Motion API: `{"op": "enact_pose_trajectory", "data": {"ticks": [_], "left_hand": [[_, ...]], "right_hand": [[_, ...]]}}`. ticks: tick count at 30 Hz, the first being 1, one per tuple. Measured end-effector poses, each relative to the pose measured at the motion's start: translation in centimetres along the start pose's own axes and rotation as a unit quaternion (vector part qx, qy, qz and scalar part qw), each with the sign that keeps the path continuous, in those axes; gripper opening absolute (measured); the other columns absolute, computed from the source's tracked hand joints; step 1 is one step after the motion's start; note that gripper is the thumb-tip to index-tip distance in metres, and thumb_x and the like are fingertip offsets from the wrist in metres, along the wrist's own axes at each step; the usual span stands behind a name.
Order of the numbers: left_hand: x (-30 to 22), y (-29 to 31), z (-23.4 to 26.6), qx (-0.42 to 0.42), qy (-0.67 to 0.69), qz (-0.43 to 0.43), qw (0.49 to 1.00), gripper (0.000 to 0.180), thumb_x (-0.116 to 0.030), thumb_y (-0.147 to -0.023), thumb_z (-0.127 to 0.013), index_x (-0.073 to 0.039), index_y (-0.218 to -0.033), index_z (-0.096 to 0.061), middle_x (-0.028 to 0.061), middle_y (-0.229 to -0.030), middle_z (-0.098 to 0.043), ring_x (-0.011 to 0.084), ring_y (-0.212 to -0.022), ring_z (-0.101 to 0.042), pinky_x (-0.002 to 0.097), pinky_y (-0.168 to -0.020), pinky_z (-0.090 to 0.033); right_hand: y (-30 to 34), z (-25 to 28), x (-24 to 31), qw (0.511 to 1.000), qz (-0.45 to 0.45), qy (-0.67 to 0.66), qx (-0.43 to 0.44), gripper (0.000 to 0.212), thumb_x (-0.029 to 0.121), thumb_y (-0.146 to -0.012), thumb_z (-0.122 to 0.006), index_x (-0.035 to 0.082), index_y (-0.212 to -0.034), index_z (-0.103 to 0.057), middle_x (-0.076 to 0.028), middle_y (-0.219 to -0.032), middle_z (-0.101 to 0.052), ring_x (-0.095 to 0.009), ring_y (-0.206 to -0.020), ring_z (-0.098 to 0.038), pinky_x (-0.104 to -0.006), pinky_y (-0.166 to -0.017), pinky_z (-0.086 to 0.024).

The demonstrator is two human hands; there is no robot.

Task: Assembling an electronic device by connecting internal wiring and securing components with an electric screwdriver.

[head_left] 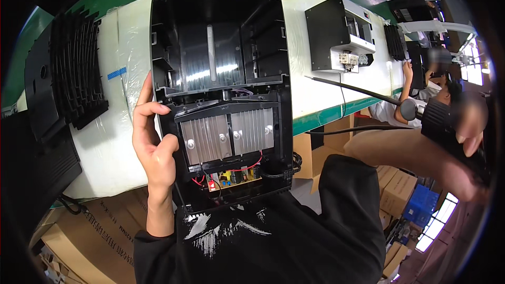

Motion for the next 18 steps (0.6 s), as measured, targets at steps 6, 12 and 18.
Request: {"op": "enact_pose_trajectory", "data": {"ticks": [6, 12, 18], "left_hand": [[0.0, 0.1, 0.0, -0.003, -0.014, 0.004, 1.000, 0.039, 0.005, -0.050, -0.038, -0.003, -0.087, -0.048, 0.0247, -0.138, -0.033, 0.0344, -0.132, -0.027, 0.0412, -0.108, -0.014], [-0.1, -0.2, -0.2, 0.006, -0.021, -0.004, 1.000, 0.038, 0.005, -0.051, -0.039, -0.004, -0.086, -0.049, 0.0249, -0.138, -0.033, 0.0345, -0.132, -0.027, 0.0421, -0.108, -0.013], [-0.2, -0.1, -0.1, 0.004, -0.025, -0.009, 1.000, 0.038, 0.004, -0.051, -0.038, -0.004, -0.086, -0.049, 0.0251, -0.137, -0.033, 0.0343, -0.132, -0.026, 0.0431, -0.109, -0.012]], "right_hand": [[0.5, -3.5, -2.2, 0.965, -0.092, 0.085, 0.230, 0.052, 0.055, -0.088, -0.033, 0.010, -0.112, -0.037, -0.011, -0.071, -0.045, -0.018, -0.046, -0.046, -0.0297, -0.035, -0.041], [2.3, -2.4, -6.1, 0.989, -0.125, -0.010, 0.073, 0.061, 0.063, -0.077, -0.043, 0.003, -0.086, -0.044, -0.007, -0.069, -0.044, -0.014, -0.054, -0.044, -0.0256, -0.048, -0.036], [5.3, -4.7, -10.6, 0.967, -0.198, -0.140, 0.074, 0.081, 0.079, -0.073, -0.035, -0.001, -0.086, -0.047, -0.008, -0.065, -0.047, -0.016, -0.057, -0.049, -0.0268, -0.051, -0.041]]}}
Point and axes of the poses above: each hand's wrist, its own y-axis away from the middle knuckle, its own z-axis out of the back of the hand, x = y × z, the point moved 10 cm from there along -y, towards the middle knuckle
